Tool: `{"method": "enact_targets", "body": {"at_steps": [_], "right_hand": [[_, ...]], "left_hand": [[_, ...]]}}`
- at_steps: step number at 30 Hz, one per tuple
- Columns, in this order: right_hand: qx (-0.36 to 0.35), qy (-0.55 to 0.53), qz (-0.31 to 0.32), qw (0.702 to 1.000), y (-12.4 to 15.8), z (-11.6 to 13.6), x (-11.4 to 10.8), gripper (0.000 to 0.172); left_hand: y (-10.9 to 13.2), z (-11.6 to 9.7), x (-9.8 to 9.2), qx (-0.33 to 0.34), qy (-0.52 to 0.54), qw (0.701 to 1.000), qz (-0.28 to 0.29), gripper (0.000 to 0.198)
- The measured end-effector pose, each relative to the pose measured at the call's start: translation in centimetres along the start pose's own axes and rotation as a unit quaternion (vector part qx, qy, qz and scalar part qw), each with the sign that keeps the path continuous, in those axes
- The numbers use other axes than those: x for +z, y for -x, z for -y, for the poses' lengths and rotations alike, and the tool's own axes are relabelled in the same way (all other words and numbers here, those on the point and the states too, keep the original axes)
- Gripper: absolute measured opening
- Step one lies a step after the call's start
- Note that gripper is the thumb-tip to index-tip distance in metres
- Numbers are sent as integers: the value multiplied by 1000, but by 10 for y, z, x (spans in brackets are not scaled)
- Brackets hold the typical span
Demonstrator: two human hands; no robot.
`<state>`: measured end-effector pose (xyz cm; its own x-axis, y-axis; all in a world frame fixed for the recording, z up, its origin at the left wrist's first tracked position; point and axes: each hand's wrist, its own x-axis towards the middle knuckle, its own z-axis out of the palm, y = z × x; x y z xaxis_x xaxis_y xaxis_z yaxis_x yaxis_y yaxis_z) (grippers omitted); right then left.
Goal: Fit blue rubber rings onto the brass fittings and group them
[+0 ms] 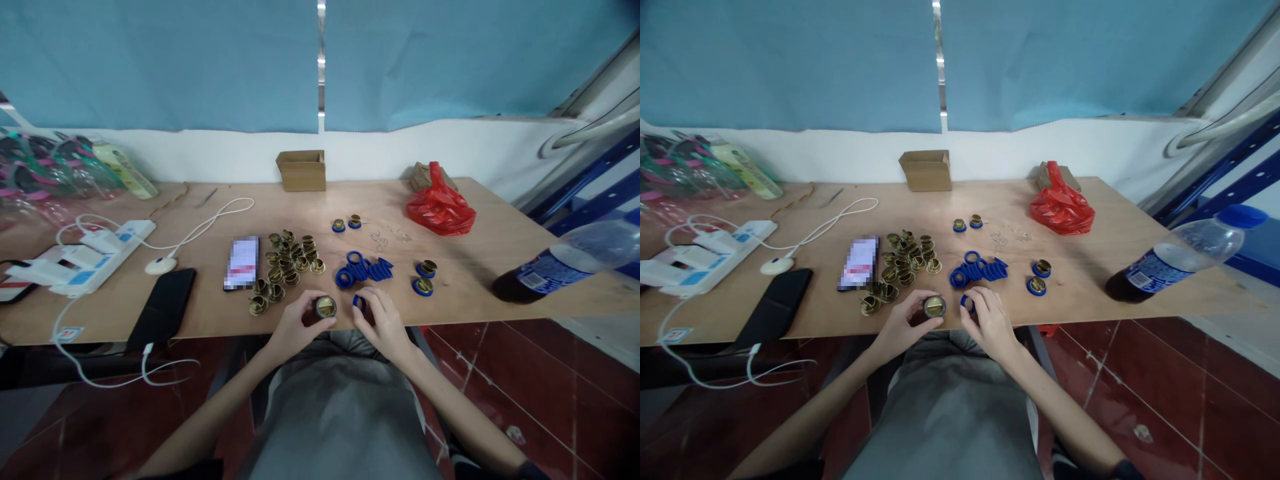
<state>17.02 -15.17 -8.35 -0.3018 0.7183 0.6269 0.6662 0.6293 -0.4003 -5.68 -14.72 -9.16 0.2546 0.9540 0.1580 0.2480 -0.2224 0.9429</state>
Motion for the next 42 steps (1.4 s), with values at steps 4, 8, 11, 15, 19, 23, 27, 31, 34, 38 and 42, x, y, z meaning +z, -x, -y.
{"method": "enact_targets", "body": {"at_steps": [4, 8, 11, 15, 19, 23, 27, 31, 34, 38, 42], "right_hand": [[4, -2, 1, 1000, 0, 1, -1, 24], [4, -3, 5, 1000, 0, 1, -1, 24], [8, -8, 7, 1000, 1, 0, -1, 26], [20, -12, 16, 1000, 1, 0, -1, 27], [25, -12, 26, 999, 0, 1, -1, 25], [25, -11, 22, 999, 0, 0, -1, 21], [17, -12, 6, 1000, 1, -1, 0, 17], [9, -9, 1, 1000, 0, 0, -1, 15], [8, -5, 0, 1000, 0, 0, -1, 15], [7, -8, -5, 1000, -1, 1, -2, 15], [7, -15, -5, 1000, -2, 2, -3, 15]], "left_hand": [[0, -2, 0, -3, 5, 1000, 2, 36], [0, -2, 0, -1, 2, 1000, 1, 36], [0, -2, -1, -3, -3, 1000, 2, 36], [0, -1, 0, -8, 5, 1000, 4, 36], [0, -1, 0, -10, -1, 1000, 5, 38], [0, -1, -1, -4, 0, 1000, 7, 37], [-1, -1, 0, -7, -2, 1000, 5, 37], [-1, -1, -1, -7, 1, 1000, 5, 37], [-1, -1, -1, -4, 0, 1000, 5, 36], [0, 0, -1, -3, -7, 1000, 6, 36], [-1, 2, -1, 1, -10, 1000, 6, 37]]}}
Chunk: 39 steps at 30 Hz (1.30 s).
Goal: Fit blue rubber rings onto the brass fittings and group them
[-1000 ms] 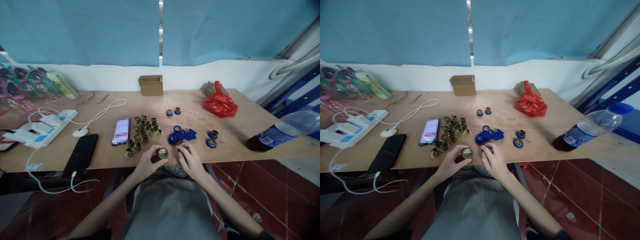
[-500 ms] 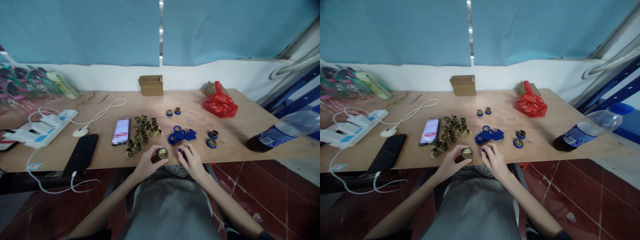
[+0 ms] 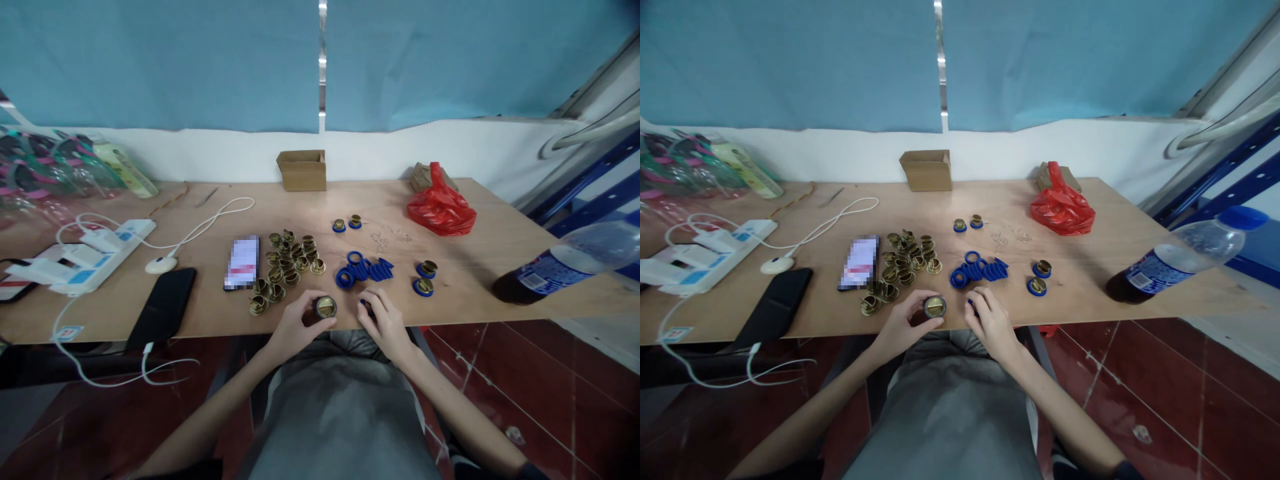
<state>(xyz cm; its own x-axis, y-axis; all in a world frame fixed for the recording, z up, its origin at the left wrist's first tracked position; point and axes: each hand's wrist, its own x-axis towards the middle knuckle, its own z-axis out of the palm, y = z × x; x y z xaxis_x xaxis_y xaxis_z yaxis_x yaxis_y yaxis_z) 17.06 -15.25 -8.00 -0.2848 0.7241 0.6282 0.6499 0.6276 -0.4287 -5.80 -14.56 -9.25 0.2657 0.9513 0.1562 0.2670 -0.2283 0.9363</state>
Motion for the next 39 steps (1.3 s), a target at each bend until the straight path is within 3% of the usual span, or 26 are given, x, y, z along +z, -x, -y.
{"method": "enact_targets", "body": {"at_steps": [39], "right_hand": [[-17, -14, -25, 999, 4, -7, 5, 20]], "left_hand": [[1, -4, 0, -13, 7, 1000, 4, 37]]}}
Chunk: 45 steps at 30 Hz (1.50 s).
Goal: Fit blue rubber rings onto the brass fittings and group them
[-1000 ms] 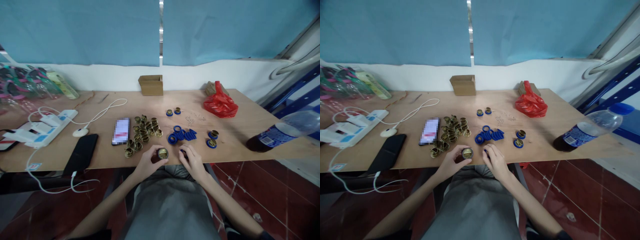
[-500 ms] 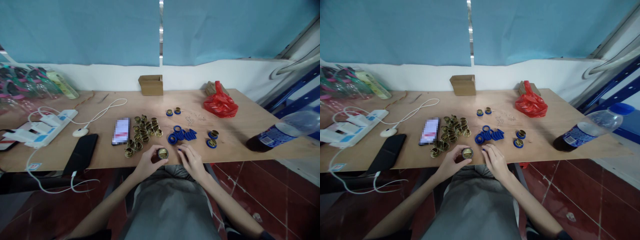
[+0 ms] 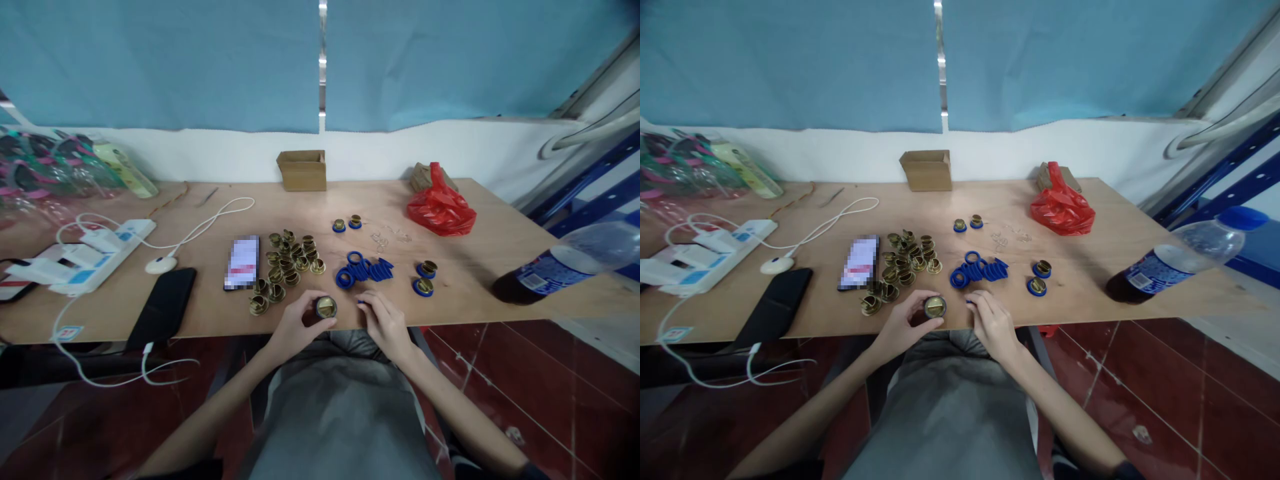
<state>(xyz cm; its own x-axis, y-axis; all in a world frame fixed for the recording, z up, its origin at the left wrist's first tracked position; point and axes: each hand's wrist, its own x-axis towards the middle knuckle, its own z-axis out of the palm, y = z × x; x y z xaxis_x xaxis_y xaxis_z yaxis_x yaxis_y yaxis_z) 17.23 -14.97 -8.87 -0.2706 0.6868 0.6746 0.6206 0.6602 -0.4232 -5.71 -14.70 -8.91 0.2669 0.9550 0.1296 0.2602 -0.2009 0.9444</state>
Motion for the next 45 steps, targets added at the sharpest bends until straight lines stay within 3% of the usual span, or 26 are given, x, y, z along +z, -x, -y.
{"method": "enact_targets", "body": {"at_steps": [29, 45], "right_hand": [[4, 24, 20, 999, 2, 0, 1, 11], [0, 12, 0, 1000, 1, 1, 2, 10]], "left_hand": [[0, 4, 1, 16, -3, 1000, -5, 37], [0, 2, 0, 11, 4, 1000, -2, 36]]}}
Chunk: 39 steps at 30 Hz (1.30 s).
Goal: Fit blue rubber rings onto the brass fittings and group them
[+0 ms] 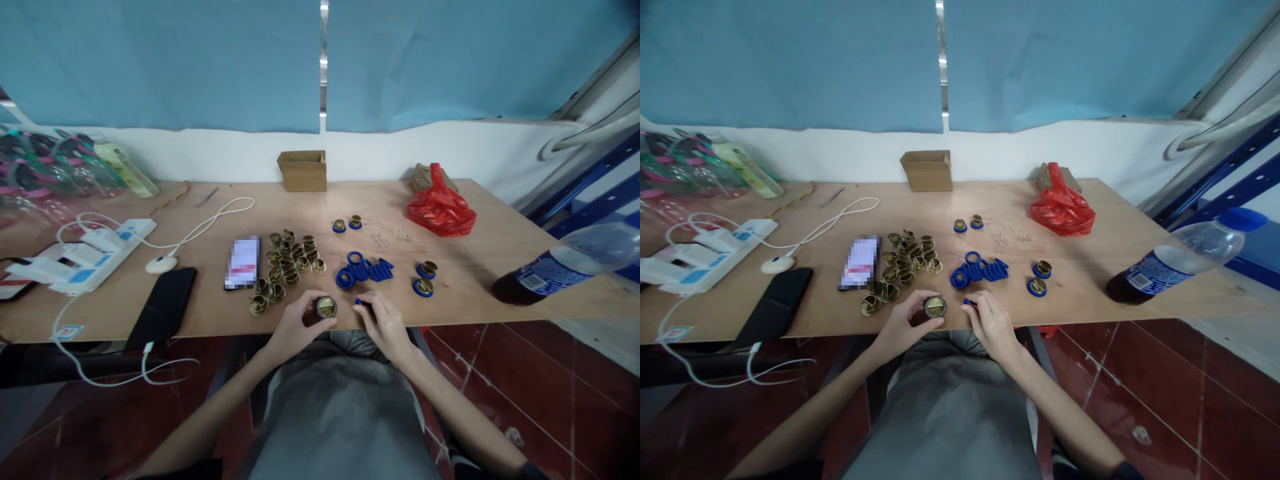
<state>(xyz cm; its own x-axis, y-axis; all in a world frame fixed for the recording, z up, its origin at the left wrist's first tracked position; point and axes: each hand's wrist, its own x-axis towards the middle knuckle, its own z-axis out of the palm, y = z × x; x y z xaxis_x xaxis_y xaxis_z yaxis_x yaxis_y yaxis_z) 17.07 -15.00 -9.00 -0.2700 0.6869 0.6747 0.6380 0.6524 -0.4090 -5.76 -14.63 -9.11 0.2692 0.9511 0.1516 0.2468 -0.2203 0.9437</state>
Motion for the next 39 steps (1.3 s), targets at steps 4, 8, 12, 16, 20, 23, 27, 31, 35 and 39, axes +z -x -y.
{"method": "enact_targets", "body": {"at_steps": [4, 8, 12, 16, 20, 23, 27, 31, 35, 39], "right_hand": [[-1, -1, -1, 1000, 0, -1, 1, 10], [-3, 1, 1, 1000, 0, -1, 1, 12], [-11, 1, 6, 1000, 0, -2, 0, 12], [-14, 2, 9, 1000, 0, -1, 0, 14], [-11, 3, 15, 1000, 0, -1, -1, 15], [-10, 1, 18, 1000, 0, -1, -1, 15], [-10, 3, 24, 1000, 1, -2, -1, 16], [-9, 11, 26, 1000, 2, -3, 0, 17], [-9, 19, 21, 1000, 2, -3, 0, 17], [-5, 22, 18, 1000, 3, -3, -1, 16]], "left_hand": [[0, 1, 0, -3, 4, 1000, 2, 37], [0, 2, 0, -6, 5, 1000, 0, 38], [1, 1, 0, -9, -1, 1000, -1, 37], [1, 1, 0, -7, -3, 1000, -1, 37], [0, 3, 0, -7, 3, 1000, 1, 37], [0, 3, 0, -8, 7, 1000, 2, 37], [1, 3, 0, -5, 0, 1000, 0, 37], [1, 4, 0, -5, -2, 1000, 0, 38], [0, 4, 0, -6, -3, 1000, -1, 38], [0, 3, 0, -4, -8, 1000, -3, 37]]}}
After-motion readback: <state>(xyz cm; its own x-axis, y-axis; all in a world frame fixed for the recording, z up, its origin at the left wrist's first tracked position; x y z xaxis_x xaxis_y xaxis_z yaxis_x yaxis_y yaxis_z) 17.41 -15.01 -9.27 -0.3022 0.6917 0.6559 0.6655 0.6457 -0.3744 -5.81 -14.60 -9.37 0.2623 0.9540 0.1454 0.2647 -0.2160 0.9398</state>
